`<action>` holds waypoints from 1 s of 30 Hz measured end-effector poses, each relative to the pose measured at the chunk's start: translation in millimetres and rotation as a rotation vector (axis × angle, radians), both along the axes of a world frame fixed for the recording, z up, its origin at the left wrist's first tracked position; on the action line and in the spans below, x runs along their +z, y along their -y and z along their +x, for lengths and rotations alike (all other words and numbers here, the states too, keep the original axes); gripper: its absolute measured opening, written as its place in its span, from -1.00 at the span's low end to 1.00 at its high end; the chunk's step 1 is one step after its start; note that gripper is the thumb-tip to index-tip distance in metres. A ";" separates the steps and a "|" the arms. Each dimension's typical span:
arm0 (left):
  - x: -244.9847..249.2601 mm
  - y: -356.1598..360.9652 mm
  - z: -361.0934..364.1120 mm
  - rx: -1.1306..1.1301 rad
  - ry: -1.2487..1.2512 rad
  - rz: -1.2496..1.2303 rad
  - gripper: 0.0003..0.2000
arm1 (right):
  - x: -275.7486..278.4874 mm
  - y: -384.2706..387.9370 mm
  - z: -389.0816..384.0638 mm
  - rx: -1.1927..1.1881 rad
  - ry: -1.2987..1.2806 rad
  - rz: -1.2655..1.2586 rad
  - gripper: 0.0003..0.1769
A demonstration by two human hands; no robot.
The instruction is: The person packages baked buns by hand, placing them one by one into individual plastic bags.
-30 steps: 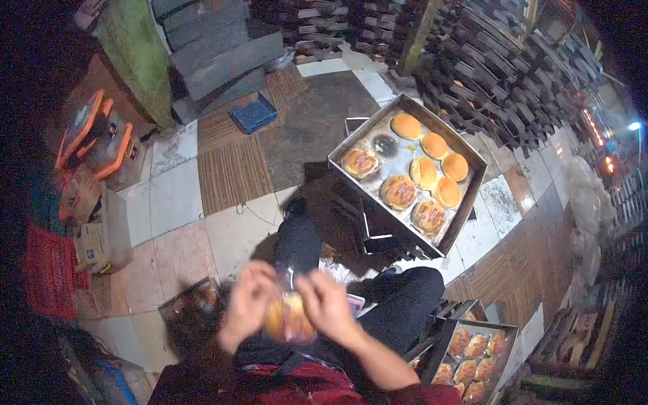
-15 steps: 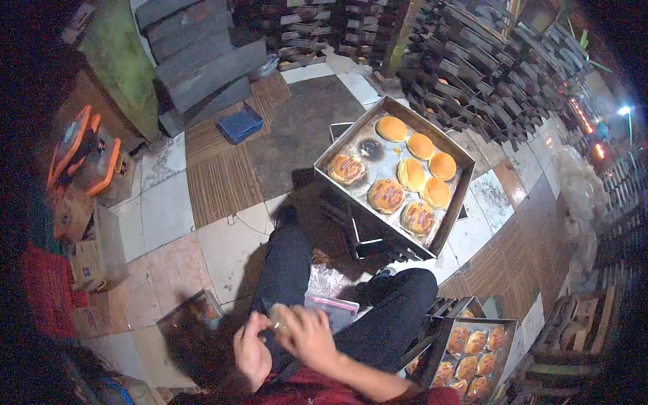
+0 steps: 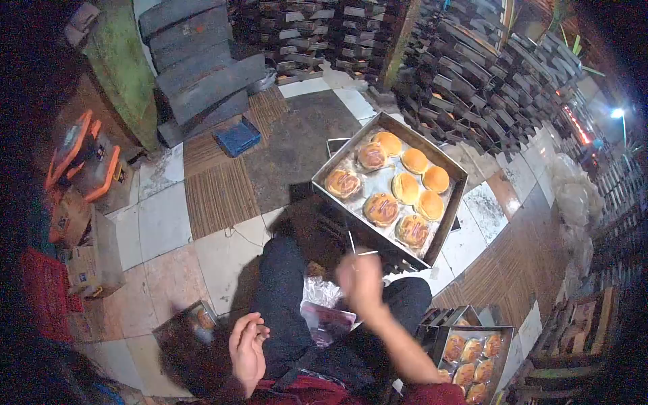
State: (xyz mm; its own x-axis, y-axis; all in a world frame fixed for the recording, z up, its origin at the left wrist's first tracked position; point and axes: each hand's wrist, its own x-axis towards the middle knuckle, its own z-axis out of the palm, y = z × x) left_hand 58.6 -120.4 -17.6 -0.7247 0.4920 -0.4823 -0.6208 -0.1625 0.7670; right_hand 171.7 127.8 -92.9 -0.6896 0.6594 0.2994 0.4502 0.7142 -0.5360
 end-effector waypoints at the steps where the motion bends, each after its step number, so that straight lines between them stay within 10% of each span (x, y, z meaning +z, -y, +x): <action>1: -2.2 -0.4 1.7 -0.050 -0.031 -0.025 -0.82 | -35.5 31.5 18.1 0.310 0.305 0.098 -0.63; 8: -7.9 -27.5 23.3 -0.249 0.033 0.094 -0.85 | -38.9 129.4 48.3 0.786 0.632 0.360 -0.59; 13: -19.2 -25.0 20.4 -0.238 0.032 0.094 -0.87 | -20.6 132.0 41.5 0.274 0.428 0.178 -0.56; 17: -32.5 -16.4 18.0 -0.216 0.149 0.066 -0.87 | -27.1 138.4 45.8 0.577 0.677 0.245 -0.63; 25: -64.4 -2.7 18.0 -0.312 -0.025 -0.142 -0.86 | -36.3 122.0 36.6 0.194 0.738 0.039 -0.49; 27: -65.2 -2.7 21.0 -0.345 0.013 -0.126 -0.86 | -40.9 125.9 54.0 0.572 0.623 0.360 -0.52; 30: -68.1 -2.3 17.5 -0.355 -0.038 -0.128 -0.87 | -43.0 131.1 55.2 0.538 0.561 0.174 -0.53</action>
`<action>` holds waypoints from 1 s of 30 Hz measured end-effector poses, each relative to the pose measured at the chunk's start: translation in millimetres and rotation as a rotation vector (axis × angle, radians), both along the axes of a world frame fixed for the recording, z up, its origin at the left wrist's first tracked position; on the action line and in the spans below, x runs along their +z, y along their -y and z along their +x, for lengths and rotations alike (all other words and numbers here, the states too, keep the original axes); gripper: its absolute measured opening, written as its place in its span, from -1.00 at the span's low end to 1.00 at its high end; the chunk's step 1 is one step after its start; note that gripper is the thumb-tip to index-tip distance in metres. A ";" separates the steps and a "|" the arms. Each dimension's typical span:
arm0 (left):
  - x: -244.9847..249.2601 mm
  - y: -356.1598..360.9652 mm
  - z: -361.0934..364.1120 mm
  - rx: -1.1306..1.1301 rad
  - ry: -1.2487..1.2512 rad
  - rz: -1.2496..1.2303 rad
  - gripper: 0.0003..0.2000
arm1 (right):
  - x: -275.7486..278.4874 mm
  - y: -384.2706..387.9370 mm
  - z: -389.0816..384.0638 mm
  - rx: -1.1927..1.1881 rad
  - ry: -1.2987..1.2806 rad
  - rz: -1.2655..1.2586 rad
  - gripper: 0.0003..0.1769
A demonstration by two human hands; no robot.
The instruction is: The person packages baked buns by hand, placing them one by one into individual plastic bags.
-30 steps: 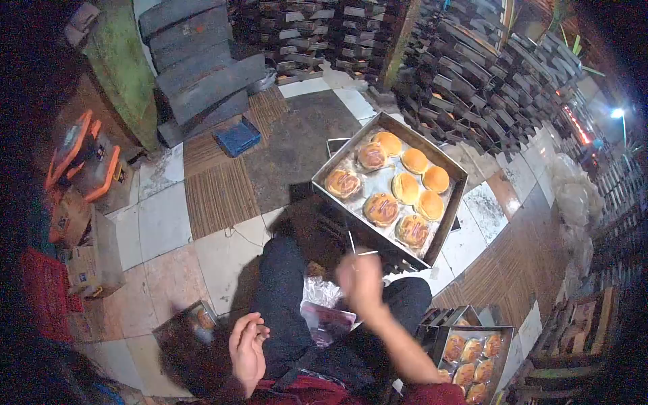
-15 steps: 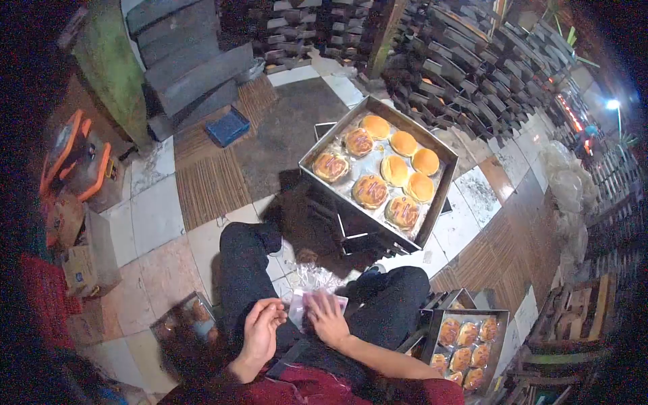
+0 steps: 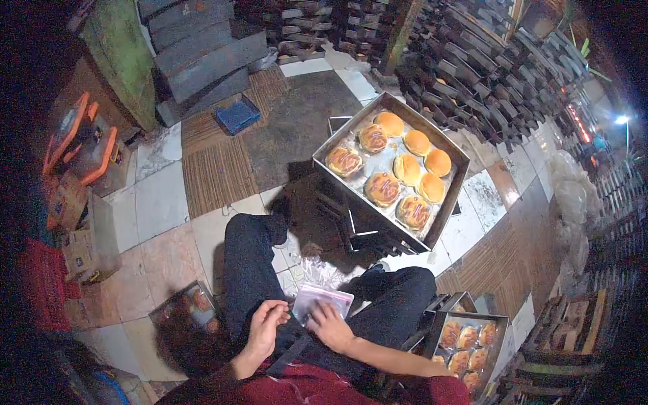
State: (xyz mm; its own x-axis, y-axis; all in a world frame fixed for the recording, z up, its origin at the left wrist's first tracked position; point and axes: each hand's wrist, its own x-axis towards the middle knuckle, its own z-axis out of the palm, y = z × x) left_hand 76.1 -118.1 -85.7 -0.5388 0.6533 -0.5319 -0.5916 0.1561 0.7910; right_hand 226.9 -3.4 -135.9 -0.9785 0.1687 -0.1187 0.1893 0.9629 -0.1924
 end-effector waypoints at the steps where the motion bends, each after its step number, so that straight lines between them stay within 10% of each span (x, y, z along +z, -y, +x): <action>1: -0.9 0.4 0.7 -0.005 -0.031 -0.005 -0.87 | 4.0 0.0 -2.1 -0.116 0.043 -0.092 -0.51; 3: -3.2 -2.5 3.7 -0.050 -0.018 -0.031 -0.83 | 26.5 -8.4 -10.0 -0.556 0.005 -0.375 -0.20; 5: -3.3 -3.1 7.4 -0.105 -0.013 -0.056 -0.79 | 5.1 -20.6 -4.7 -0.673 0.232 -0.386 -0.39; 8: -1.9 -6.8 3.9 -0.314 0.528 -0.066 -0.61 | 47.5 -44.9 -21.3 -0.442 -0.014 -0.575 -0.73; 12: -10.1 -19.1 -14.4 -0.124 1.407 0.571 -0.07 | 143.7 -54.4 -36.2 -0.077 -0.043 -0.385 -0.79; 18: -0.5 -34.8 -89.3 -0.489 0.593 0.713 -0.52 | 185.3 -92.3 -29.2 0.333 -0.059 -0.120 -0.68; 24: 31.4 -68.2 -106.5 -0.806 0.276 0.201 -0.80 | 218.6 -135.9 -47.8 0.474 -0.015 -0.139 -0.73; 30: 17.2 -126.5 -85.0 -0.421 -0.401 0.047 -0.69 | 204.7 -217.6 -75.9 0.256 -0.584 0.387 -0.92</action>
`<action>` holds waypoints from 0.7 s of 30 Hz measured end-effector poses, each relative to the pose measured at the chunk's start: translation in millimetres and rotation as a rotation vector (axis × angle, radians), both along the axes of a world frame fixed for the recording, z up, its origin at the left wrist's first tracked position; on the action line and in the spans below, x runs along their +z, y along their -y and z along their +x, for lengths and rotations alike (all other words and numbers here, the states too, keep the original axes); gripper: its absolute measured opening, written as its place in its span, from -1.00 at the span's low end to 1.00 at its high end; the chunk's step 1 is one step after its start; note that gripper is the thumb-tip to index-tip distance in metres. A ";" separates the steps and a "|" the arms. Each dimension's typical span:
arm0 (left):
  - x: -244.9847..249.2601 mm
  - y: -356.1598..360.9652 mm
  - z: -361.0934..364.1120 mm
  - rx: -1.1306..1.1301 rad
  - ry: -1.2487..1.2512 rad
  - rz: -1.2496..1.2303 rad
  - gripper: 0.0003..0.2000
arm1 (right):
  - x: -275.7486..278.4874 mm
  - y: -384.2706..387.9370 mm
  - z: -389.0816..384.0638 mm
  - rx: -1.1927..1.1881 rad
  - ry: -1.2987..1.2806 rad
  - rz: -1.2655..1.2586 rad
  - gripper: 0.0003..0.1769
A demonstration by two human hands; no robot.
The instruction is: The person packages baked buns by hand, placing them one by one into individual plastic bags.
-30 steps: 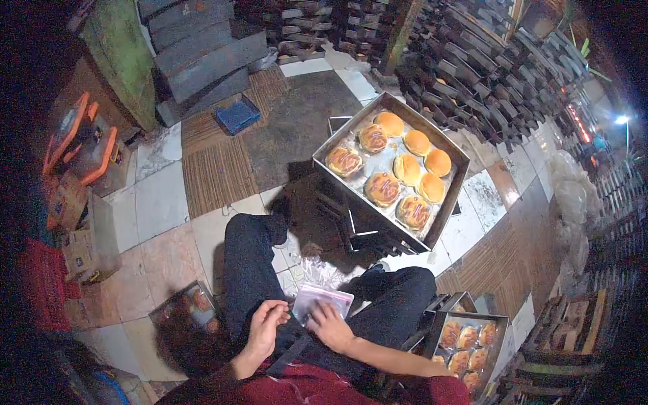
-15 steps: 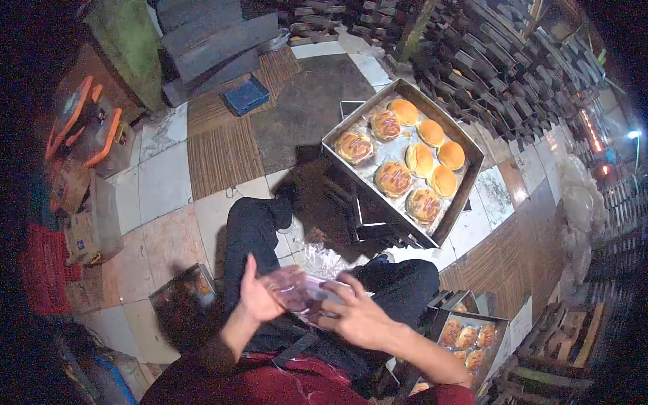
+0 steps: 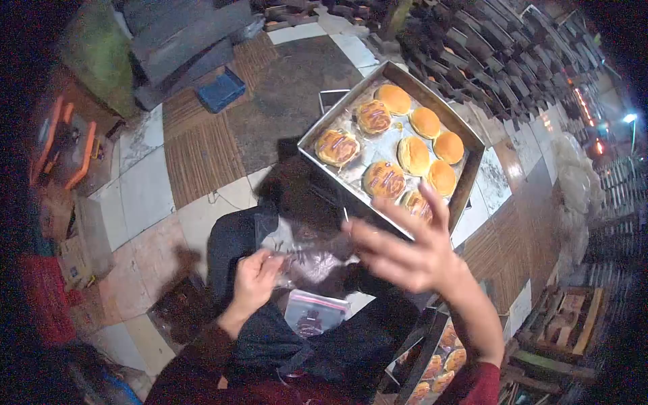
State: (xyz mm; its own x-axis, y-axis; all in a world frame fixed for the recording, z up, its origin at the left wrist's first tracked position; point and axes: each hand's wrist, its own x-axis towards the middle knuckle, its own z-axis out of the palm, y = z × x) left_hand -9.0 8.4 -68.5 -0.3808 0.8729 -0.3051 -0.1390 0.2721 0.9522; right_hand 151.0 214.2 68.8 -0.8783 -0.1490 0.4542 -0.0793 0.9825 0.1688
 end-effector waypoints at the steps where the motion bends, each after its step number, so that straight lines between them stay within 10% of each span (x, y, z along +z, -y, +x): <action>1: -3.1 -14.4 0.2 0.105 -0.005 0.017 -0.65 | -11.2 -21.9 -10.2 0.011 -0.043 -0.047 -0.87; 3: -20.1 -34.5 -3.1 0.054 0.072 0.076 -0.59 | -45.0 -67.9 -29.6 -0.462 -0.155 -1.046 -0.71; 4: -51.8 -40.3 -5.0 0.122 0.406 0.179 -0.58 | -66.2 -110.6 -32.5 -0.318 -0.160 -0.744 -0.65; 6: -69.9 -46.8 -9.1 0.222 0.821 0.265 -0.55 | -109.4 -189.2 -34.7 -0.579 -0.067 -0.927 -0.65; 10: -62.8 -57.9 -11.3 0.158 0.846 0.387 -0.61 | -185.8 -260.0 -8.8 -1.097 0.215 -0.720 -0.35; 15: -50.1 -64.0 -8.9 0.238 0.762 0.213 -0.61 | -146.7 -254.1 -1.7 -1.122 0.477 -1.050 -0.25; 17: -50.2 -62.5 -8.6 0.203 0.732 0.134 -0.65 | -137.6 -239.9 11.2 -0.888 0.568 -0.578 -0.31; 21: -40.3 -66.4 -4.8 0.073 0.581 0.180 -0.69 | -128.3 -188.2 34.2 -0.855 -0.270 -1.407 -0.57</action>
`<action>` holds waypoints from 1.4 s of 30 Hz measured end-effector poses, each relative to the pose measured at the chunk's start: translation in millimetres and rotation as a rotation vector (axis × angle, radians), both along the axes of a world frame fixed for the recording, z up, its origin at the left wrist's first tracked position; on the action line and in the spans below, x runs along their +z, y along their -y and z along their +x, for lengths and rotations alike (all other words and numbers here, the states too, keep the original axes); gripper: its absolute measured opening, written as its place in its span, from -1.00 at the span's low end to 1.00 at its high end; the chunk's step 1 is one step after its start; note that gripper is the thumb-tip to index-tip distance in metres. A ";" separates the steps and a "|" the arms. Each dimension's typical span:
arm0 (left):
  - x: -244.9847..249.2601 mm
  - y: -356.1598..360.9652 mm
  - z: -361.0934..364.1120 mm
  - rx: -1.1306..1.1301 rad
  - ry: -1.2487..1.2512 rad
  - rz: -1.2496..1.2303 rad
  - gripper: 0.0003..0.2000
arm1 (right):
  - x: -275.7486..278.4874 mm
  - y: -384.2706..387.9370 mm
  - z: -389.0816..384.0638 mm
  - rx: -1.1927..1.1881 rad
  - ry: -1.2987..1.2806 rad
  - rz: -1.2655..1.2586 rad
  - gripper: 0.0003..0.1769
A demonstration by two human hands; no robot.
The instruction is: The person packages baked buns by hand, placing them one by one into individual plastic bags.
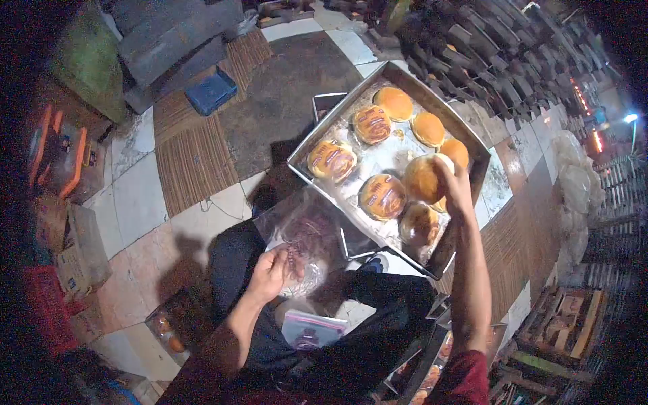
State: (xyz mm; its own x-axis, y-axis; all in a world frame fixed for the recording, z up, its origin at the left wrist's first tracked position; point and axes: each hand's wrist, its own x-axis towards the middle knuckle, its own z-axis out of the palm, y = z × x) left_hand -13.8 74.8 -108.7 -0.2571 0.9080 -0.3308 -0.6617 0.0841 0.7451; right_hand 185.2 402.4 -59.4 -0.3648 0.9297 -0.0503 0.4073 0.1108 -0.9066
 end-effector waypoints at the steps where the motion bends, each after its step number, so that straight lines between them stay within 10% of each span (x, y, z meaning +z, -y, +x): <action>1: -17.6 1.8 3.0 -0.024 -0.049 0.062 -0.76 | 27.2 30.3 -8.3 -0.044 -0.299 -0.241 -0.59; 6: -13.9 0.8 9.9 -0.212 -0.360 0.040 -0.76 | 70.1 162.4 -8.5 0.020 -0.498 -0.683 -0.38; 8: -1.5 10.9 18.0 -0.149 -0.632 0.134 -0.65 | 69.3 210.1 -0.1 0.359 0.196 -0.188 -0.36; 10: 4.1 22.8 21.6 -0.196 -0.548 0.245 -0.53 | 44.4 259.8 3.0 0.339 -0.144 -0.344 -0.40; 12: 36.7 32.1 24.7 0.380 -1.014 0.095 -0.49 | 32.6 294.3 10.2 0.127 -0.340 -0.576 -0.52; 14: 59.3 45.4 40.8 0.664 -0.545 0.058 -0.41 | 37.4 332.9 6.4 0.024 -0.393 -0.113 -0.54; 16: 77.6 67.6 60.5 0.450 0.224 0.172 -0.38 | 69.5 351.3 -0.8 0.427 -0.144 0.186 -0.49; 24: 29.4 80.8 61.1 0.040 1.234 0.279 -0.15 | 70.0 363.6 -18.4 0.680 0.289 0.826 -0.65; 26: 30.6 81.7 64.0 0.085 0.705 0.066 -0.18 | 76.7 369.9 -16.8 1.002 0.262 0.903 -0.70; 28: 63.3 90.9 42.7 0.025 1.054 0.280 -0.15 | 86.3 393.1 -8.0 0.876 -0.012 0.908 -0.68; 32: 139.4 89.4 34.2 0.384 0.676 0.523 -0.30 | 122.4 375.7 -15.3 0.469 0.043 0.662 -0.80; 34: 151.0 87.4 34.7 0.460 0.462 0.546 -0.33 | 103.8 372.4 -9.9 0.446 -0.313 -0.367 -0.85; 40: 153.0 92.6 33.3 0.428 0.590 0.534 -0.41 | 82.4 361.7 -8.5 0.710 0.063 0.856 -0.82; 42: 143.6 90.5 34.6 0.458 0.588 0.507 -0.44 | 84.8 373.8 -9.0 0.734 0.219 0.698 -0.85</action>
